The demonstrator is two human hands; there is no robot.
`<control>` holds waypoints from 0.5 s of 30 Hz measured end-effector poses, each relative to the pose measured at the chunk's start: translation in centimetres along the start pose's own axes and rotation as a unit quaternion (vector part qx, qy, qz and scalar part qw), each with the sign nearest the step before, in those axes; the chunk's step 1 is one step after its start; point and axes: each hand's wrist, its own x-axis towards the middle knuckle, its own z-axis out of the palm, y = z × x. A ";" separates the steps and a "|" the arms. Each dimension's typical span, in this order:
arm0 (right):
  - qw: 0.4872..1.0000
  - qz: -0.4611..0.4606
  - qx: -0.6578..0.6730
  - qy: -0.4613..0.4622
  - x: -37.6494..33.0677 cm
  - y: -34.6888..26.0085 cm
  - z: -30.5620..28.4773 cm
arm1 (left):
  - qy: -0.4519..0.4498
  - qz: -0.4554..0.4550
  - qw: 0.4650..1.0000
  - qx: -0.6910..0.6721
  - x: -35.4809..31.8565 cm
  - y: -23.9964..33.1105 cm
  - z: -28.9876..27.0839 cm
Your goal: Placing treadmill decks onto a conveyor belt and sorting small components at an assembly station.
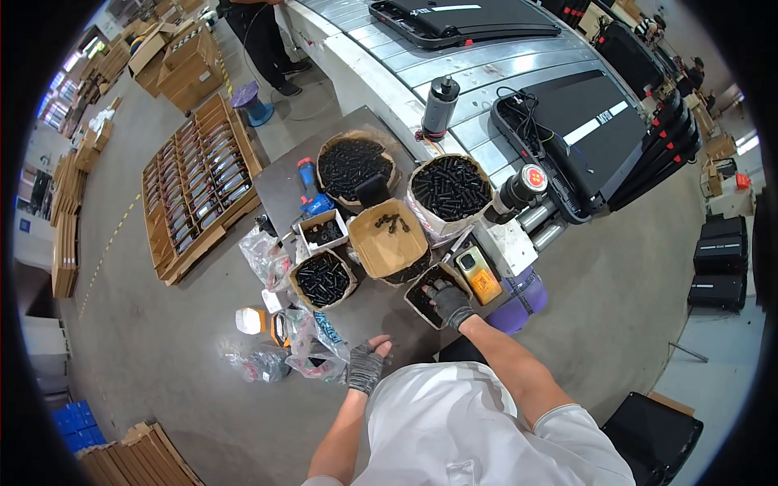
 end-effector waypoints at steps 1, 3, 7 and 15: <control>0.999 0.001 0.046 0.016 0.1 1.1 0.6 | -0.003 -0.001 1.000 -0.001 0.2 0.1 0.2; 0.993 -0.008 0.113 0.039 0.4 1.4 0.3 | 0.003 -0.010 1.000 0.002 0.4 -0.1 0.1; 0.956 0.014 0.273 0.103 -0.2 2.2 0.5 | 0.003 0.011 0.999 0.042 1.5 -0.4 0.1; 0.612 0.190 0.766 -0.042 -1.6 1.6 -2.7 | 0.012 -0.018 0.999 -0.041 3.5 0.8 2.4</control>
